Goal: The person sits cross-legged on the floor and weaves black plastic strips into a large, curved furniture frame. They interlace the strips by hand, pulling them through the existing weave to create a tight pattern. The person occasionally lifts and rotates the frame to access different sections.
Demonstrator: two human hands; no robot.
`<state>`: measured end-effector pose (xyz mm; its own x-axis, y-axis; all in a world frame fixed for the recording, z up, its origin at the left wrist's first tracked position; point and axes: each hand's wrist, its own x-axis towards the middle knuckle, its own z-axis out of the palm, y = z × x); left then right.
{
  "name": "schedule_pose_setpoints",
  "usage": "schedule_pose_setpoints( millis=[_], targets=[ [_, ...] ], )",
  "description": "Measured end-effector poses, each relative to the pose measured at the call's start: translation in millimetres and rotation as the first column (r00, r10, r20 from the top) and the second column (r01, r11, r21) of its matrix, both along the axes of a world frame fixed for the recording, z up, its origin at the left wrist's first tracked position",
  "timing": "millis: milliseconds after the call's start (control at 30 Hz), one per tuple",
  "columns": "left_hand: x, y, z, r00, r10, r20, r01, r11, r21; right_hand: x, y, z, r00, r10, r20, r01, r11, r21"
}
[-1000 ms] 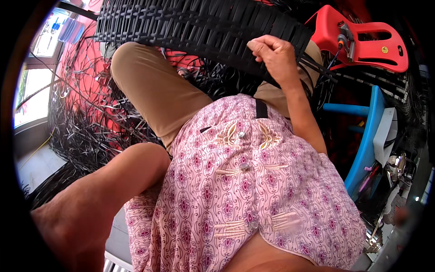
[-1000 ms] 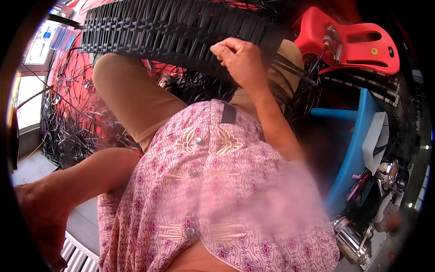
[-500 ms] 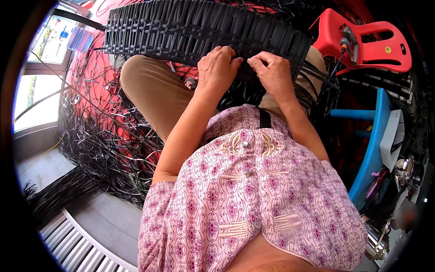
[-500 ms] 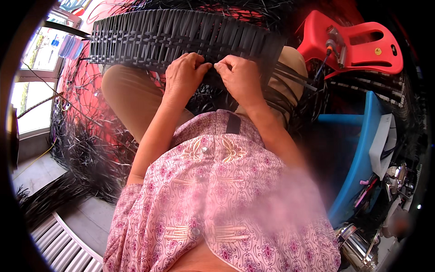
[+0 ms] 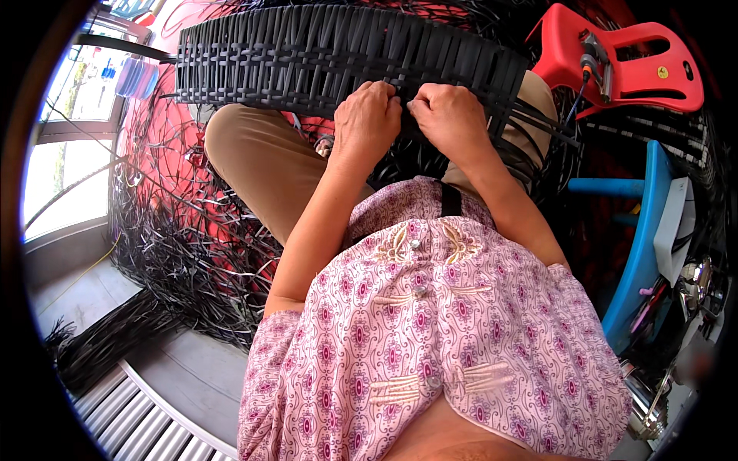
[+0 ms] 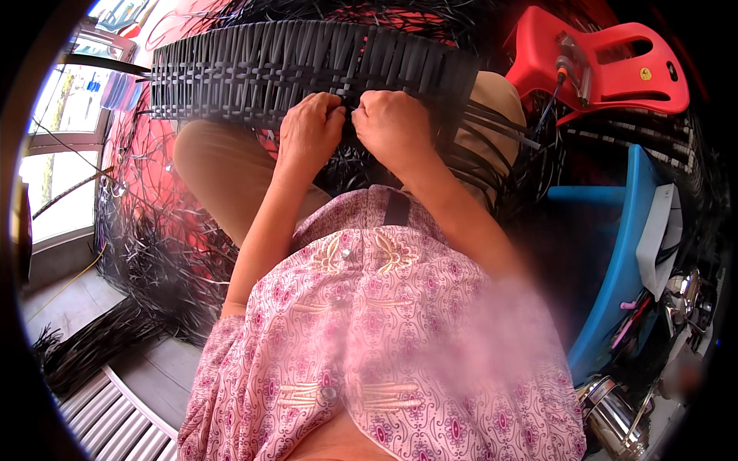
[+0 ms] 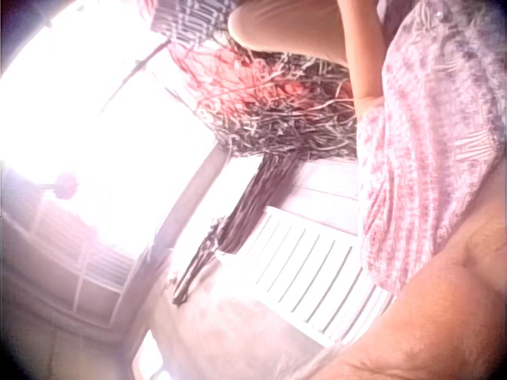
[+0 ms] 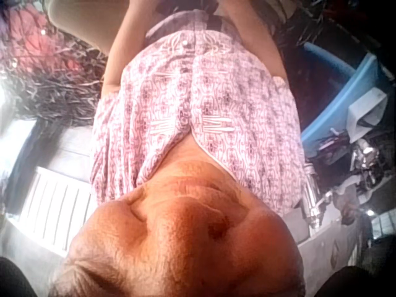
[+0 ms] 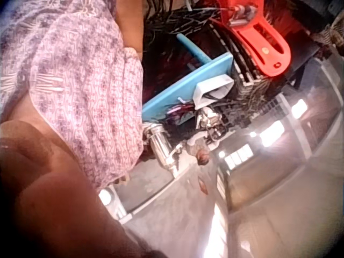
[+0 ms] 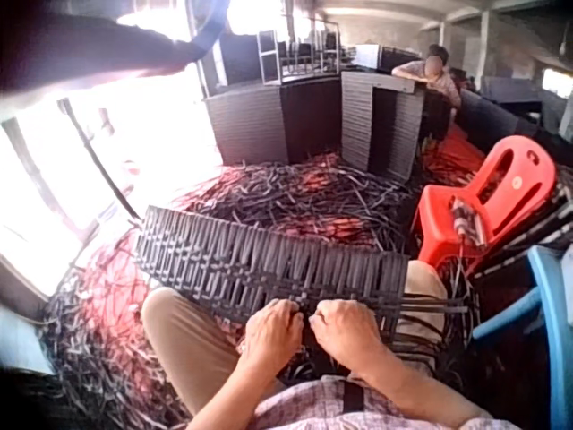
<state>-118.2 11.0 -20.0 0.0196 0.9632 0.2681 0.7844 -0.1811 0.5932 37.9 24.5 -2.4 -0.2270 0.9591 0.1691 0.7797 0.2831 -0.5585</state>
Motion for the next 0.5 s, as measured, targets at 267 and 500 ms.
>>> schedule_pose_setpoints(
  millis=[267, 500],
  targets=[
    [-10.8, 4.0, 2.7, 0.995, -0.083, 0.046, 0.086, 0.994, -0.069, -5.7, 1.5, 4.4, 0.992, 0.054, 0.116, -0.055, 0.998, 0.006],
    [-28.2, 8.6, -0.8, 0.928, -0.181, 0.324, 0.222, 0.97, -0.094, -10.9, -4.3, -0.1, 0.969, 0.018, 0.246, -0.067, 0.979, 0.195]
  ],
)
